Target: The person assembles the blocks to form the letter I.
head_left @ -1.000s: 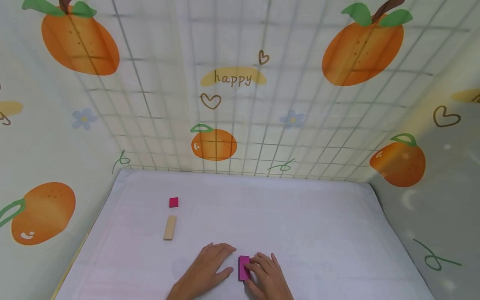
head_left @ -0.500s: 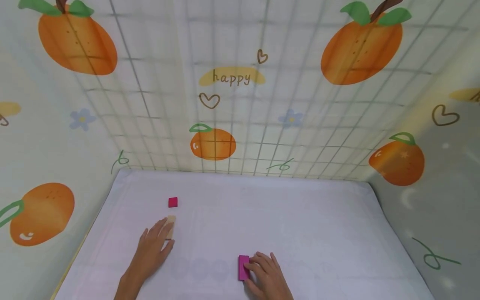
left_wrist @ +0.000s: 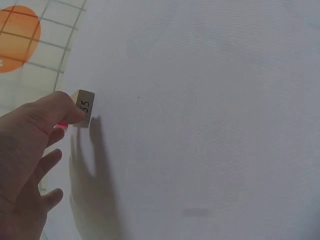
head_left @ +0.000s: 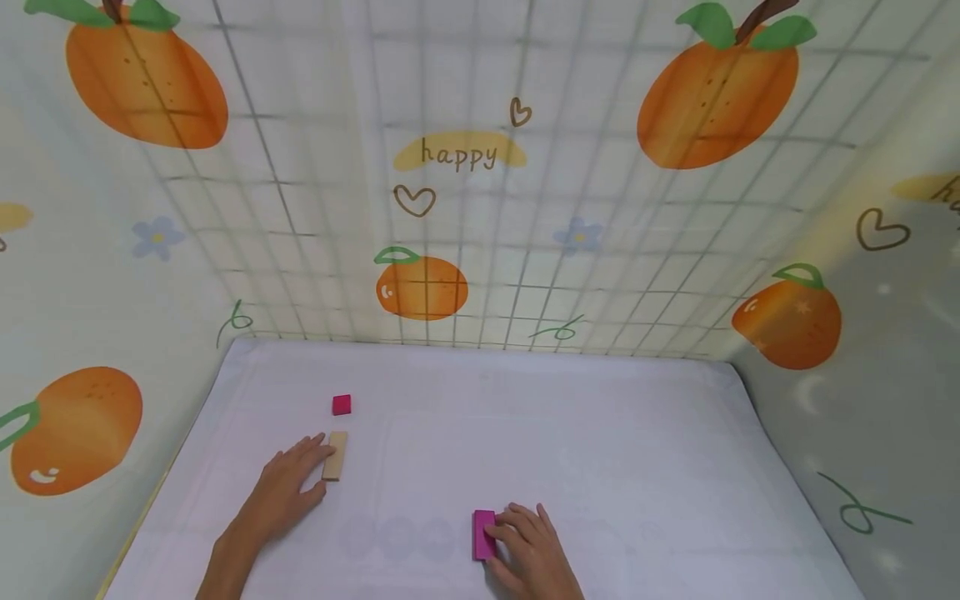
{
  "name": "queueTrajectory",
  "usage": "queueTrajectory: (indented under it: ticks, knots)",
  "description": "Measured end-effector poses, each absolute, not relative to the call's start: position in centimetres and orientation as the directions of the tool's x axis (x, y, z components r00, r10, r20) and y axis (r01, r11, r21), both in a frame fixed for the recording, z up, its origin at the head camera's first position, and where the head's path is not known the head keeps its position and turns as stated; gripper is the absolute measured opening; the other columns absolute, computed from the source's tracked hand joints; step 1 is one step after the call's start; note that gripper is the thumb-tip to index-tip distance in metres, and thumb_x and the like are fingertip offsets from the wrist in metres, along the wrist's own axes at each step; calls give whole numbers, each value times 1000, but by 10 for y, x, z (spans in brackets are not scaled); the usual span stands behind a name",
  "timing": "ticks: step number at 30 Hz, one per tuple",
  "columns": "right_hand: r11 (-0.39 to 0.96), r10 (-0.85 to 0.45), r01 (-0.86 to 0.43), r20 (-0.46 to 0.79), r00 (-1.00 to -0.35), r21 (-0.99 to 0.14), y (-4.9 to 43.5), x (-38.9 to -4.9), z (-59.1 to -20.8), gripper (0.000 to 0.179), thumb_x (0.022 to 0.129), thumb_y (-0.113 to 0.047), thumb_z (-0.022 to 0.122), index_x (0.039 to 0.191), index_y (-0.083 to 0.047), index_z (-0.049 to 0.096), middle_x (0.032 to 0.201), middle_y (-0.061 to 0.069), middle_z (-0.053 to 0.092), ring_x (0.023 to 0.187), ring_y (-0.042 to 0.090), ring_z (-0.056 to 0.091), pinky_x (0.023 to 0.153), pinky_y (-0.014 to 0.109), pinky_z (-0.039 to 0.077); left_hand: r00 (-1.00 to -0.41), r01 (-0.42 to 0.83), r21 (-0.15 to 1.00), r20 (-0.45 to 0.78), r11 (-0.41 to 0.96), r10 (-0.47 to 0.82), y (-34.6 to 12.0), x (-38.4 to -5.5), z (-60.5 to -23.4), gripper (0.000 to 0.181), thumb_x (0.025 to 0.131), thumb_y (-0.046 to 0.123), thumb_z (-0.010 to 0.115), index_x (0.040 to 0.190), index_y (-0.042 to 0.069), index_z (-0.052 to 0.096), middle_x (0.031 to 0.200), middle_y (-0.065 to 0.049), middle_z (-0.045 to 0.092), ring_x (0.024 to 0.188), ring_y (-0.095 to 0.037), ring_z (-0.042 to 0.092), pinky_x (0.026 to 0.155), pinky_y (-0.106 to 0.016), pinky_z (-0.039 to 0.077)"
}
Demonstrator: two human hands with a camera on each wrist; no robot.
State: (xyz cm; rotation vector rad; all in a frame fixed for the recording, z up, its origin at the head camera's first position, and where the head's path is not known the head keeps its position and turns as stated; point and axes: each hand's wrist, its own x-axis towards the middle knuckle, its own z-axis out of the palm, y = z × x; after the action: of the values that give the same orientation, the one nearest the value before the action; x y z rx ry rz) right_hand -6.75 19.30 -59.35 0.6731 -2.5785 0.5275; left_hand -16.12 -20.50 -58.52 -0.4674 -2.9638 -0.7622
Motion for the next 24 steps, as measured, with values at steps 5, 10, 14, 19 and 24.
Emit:
queueTrajectory:
  ticks: [5, 10, 14, 19, 24]
  knots:
    - [798, -374, -550, 514, -772, -245, 193, -68, -595, 36, 69, -26, 88, 101, -17, 74, 106, 1, 67, 110, 26, 62, 91, 66, 46, -957, 281, 485, 80, 828, 278, -204, -162, -581, 47, 91, 15, 70, 136, 13, 59, 150, -12, 47, 140, -36, 38, 111, -64, 26]
    - [783, -364, -557, 522, -771, -276, 194, -67, -595, 36, 69, -24, 87, 102, -17, 74, 107, 2, 67, 111, 28, 62, 92, 67, 44, -952, 299, 514, 105, 804, 286, -202, -162, -579, 44, 90, 10, 71, 132, 11, 60, 150, -13, 47, 140, -38, 38, 110, -63, 28]
    - [789, -358, -545, 509, -783, -284, 194, -67, -595, 35, 69, -23, 87, 101, -16, 74, 108, 2, 67, 111, 28, 61, 92, 67, 44, -955, 289, 537, 106, 792, 277, -201, -162, -579, 42, 89, 9, 72, 129, 12, 60, 149, -11, 48, 140, -38, 38, 110, -62, 29]
    - [790, -351, -539, 505, -788, -292, 193, -65, -594, 35, 70, -23, 87, 102, -16, 74, 108, 2, 67, 112, 28, 61, 93, 67, 43, -958, 277, 535, 89, 798, 273, -201, -166, -582, 41, 88, 10, 73, 125, 16, 60, 150, -9, 47, 142, -37, 35, 111, -61, 29]
    - [787, -345, -537, 506, -790, -303, 191, -64, -592, 35, 70, -21, 87, 101, -15, 74, 108, 2, 67, 112, 28, 61, 93, 67, 43, -955, 280, 532, 70, 799, 288, -202, -170, -585, 40, 87, 10, 73, 123, 18, 59, 157, -9, 38, 146, -36, 28, 113, -62, 26]
